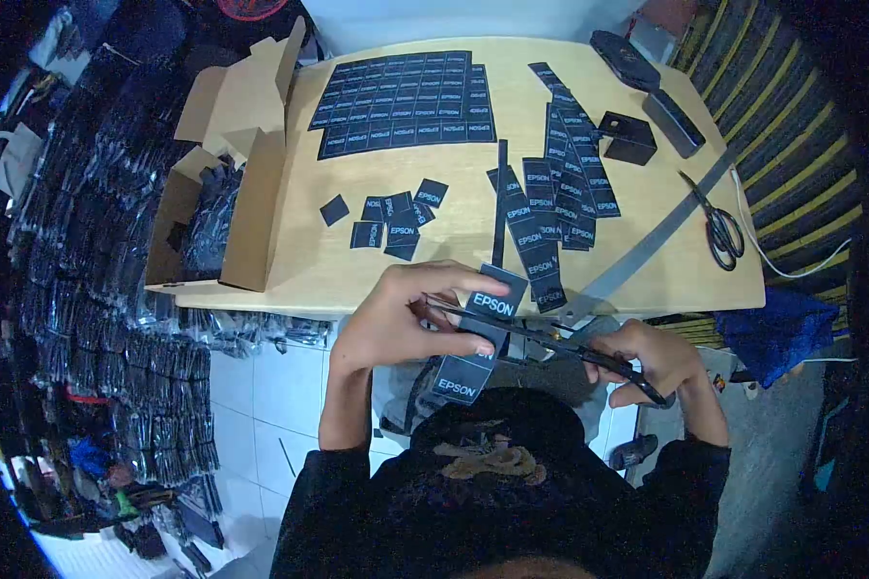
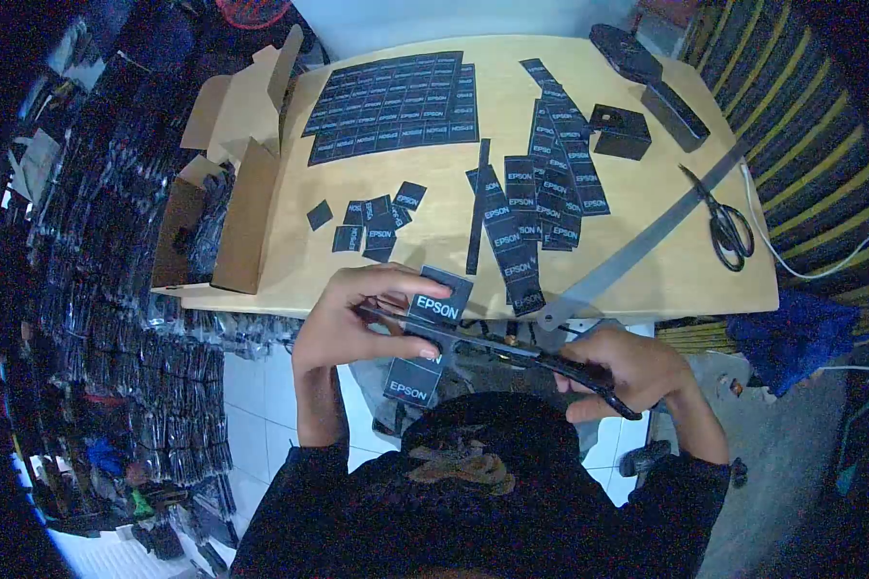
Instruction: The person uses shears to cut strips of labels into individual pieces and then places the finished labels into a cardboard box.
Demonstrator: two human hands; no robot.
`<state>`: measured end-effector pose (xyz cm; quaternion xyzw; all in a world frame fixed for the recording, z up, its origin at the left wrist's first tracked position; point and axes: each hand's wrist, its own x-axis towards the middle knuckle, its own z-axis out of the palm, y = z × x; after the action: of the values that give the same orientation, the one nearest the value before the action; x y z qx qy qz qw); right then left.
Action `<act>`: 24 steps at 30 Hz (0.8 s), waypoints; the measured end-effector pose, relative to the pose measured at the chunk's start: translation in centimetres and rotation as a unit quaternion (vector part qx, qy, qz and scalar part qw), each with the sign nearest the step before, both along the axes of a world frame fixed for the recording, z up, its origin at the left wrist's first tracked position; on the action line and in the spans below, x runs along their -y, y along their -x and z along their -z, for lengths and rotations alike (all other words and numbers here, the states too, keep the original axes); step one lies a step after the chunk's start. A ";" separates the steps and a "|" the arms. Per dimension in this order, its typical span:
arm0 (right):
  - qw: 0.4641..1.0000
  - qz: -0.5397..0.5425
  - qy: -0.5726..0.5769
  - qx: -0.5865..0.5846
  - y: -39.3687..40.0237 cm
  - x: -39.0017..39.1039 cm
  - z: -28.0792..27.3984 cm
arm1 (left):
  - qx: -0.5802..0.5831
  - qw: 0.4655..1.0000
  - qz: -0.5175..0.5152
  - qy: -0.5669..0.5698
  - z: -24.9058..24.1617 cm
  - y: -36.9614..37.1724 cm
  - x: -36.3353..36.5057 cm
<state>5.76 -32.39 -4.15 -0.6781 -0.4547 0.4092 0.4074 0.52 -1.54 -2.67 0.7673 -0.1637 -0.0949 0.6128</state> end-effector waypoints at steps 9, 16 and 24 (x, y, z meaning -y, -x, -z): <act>0.998 0.065 -0.009 0.002 0.5 -0.1 0.2 | 0.001 1.000 0.001 0.015 0.9 -0.4 -0.5; 0.990 0.136 0.013 0.023 1.1 1.9 2.3 | -0.026 0.998 -0.051 0.013 1.7 -1.8 -2.2; 0.971 0.200 0.065 -0.113 1.4 3.0 3.2 | -0.023 0.999 -0.039 -0.006 1.5 -2.4 -2.3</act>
<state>4.32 -35.34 -7.30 -0.7299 -0.2336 0.4219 0.4845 2.88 0.78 -4.15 0.7744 -0.1187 -0.0896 0.6150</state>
